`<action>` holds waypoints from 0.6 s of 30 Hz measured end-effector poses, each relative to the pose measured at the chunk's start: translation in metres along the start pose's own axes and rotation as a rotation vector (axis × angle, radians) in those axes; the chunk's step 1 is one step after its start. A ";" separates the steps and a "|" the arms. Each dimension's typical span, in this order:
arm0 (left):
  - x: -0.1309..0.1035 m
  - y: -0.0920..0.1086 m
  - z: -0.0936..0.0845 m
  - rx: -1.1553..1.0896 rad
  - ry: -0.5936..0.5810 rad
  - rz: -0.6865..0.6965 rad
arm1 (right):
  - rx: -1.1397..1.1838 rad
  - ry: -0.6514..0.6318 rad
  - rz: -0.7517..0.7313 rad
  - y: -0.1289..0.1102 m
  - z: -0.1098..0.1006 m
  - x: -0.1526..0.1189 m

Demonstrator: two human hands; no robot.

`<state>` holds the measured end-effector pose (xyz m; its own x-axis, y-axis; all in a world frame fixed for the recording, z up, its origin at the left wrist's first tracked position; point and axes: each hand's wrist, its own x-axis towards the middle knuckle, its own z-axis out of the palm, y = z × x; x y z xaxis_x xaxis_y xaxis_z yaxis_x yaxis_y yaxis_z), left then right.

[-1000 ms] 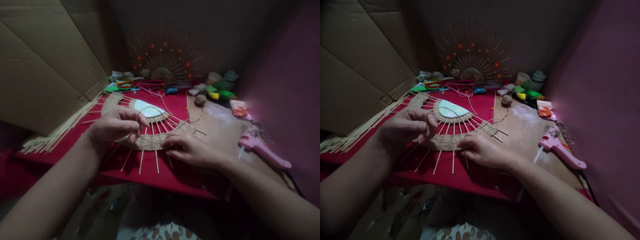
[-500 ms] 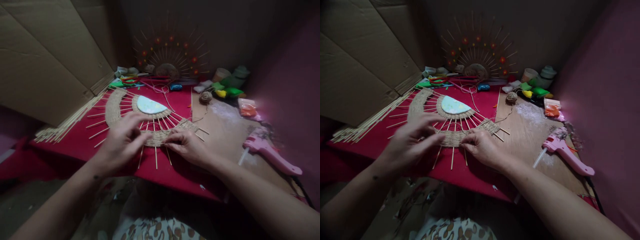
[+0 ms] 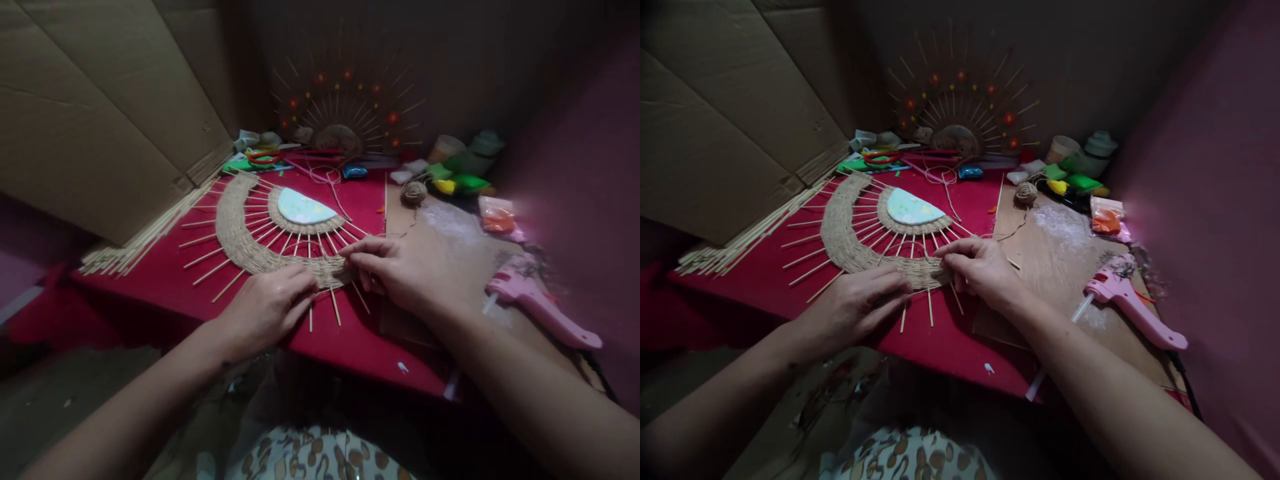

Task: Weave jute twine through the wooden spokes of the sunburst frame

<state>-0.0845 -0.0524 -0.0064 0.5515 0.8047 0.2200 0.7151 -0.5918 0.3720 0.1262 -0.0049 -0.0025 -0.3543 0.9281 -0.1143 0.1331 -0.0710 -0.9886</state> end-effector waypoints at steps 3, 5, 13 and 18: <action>-0.006 -0.001 0.002 0.010 0.025 -0.026 | 0.054 0.065 -0.020 -0.004 -0.003 -0.001; -0.010 -0.002 0.004 -0.002 0.051 -0.037 | -0.019 0.084 -0.055 -0.005 -0.004 -0.002; -0.020 -0.002 0.010 0.003 0.137 -0.105 | -0.485 -0.192 -0.589 0.000 0.006 -0.009; -0.025 -0.001 0.006 0.086 0.136 -0.151 | -0.811 -0.352 -0.785 0.007 0.011 -0.009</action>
<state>-0.0964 -0.0724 -0.0178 0.3763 0.8803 0.2889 0.8225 -0.4610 0.3333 0.1197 -0.0178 -0.0094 -0.8195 0.4532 0.3509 0.2687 0.8445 -0.4633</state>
